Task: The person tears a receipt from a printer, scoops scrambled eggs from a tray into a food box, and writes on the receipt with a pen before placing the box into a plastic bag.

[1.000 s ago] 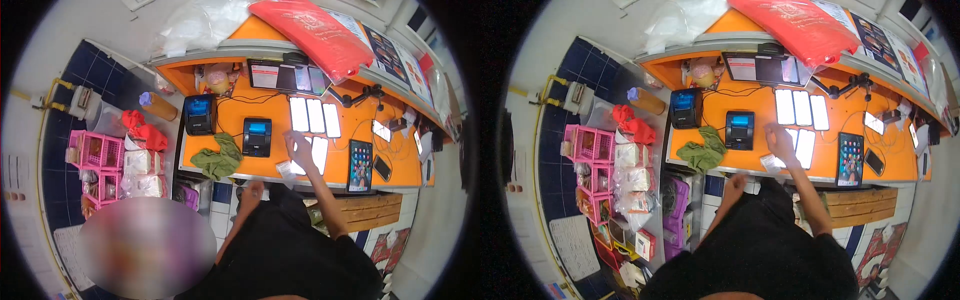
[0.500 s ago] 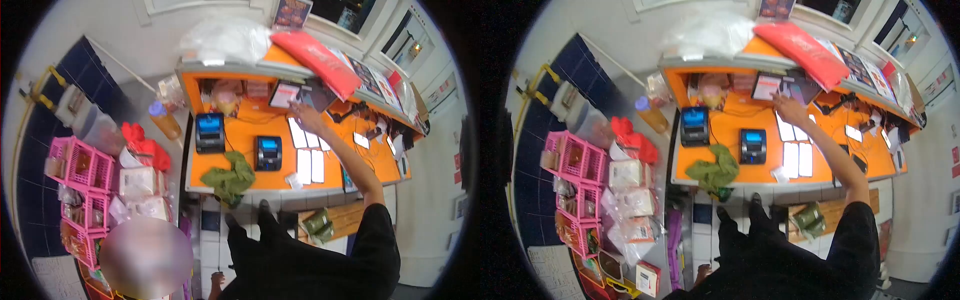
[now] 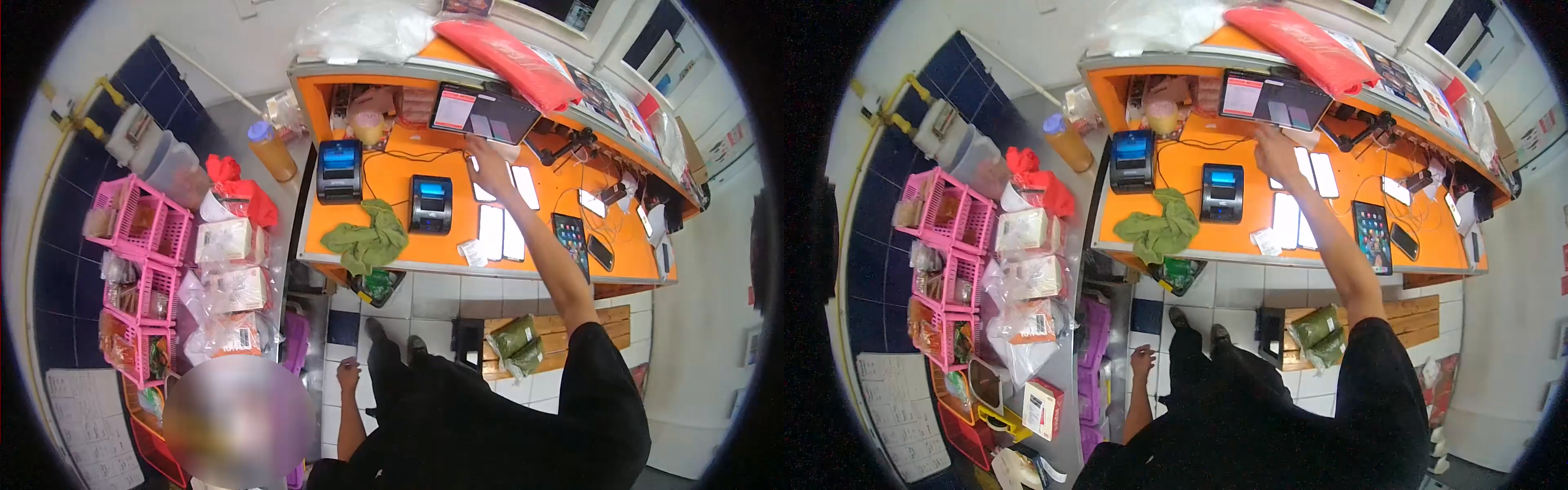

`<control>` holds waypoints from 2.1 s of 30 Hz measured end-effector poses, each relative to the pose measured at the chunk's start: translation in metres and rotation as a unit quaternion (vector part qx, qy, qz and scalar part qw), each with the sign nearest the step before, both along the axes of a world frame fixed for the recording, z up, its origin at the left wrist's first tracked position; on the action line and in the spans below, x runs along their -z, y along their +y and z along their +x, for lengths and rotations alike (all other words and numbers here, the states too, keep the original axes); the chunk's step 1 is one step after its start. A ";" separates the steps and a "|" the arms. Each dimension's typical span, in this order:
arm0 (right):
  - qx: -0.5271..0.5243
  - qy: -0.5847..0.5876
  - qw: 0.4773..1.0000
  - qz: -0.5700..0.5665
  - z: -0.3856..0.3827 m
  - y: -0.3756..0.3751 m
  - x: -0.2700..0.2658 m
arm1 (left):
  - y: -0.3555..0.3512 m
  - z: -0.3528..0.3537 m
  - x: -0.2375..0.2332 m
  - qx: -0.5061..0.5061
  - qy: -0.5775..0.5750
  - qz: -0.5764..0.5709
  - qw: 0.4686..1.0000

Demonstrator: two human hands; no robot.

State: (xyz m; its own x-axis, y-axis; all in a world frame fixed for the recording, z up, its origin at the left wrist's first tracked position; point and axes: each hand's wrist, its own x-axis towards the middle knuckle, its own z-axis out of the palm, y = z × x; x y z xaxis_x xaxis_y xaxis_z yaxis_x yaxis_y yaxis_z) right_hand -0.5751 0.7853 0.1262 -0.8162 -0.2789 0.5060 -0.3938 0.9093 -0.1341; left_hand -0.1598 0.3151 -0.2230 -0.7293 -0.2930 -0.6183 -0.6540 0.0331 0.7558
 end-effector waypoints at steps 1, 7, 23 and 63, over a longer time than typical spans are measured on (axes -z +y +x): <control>-0.018 0.026 0.999 -0.013 0.000 -0.003 0.010 | 0.010 -0.001 -0.002 0.021 0.044 -0.022 0.999; 0.037 -0.027 0.999 0.005 -0.017 -0.022 0.041 | 0.056 0.038 -0.037 0.120 0.029 -0.086 0.989; 0.073 -0.006 0.997 0.002 -0.029 -0.011 0.046 | 0.014 0.214 -0.051 0.051 -0.184 -0.116 0.975; -0.579 -0.493 0.648 0.049 0.521 -0.600 0.081 | -0.290 0.358 -0.182 -0.330 -0.055 -0.584 0.740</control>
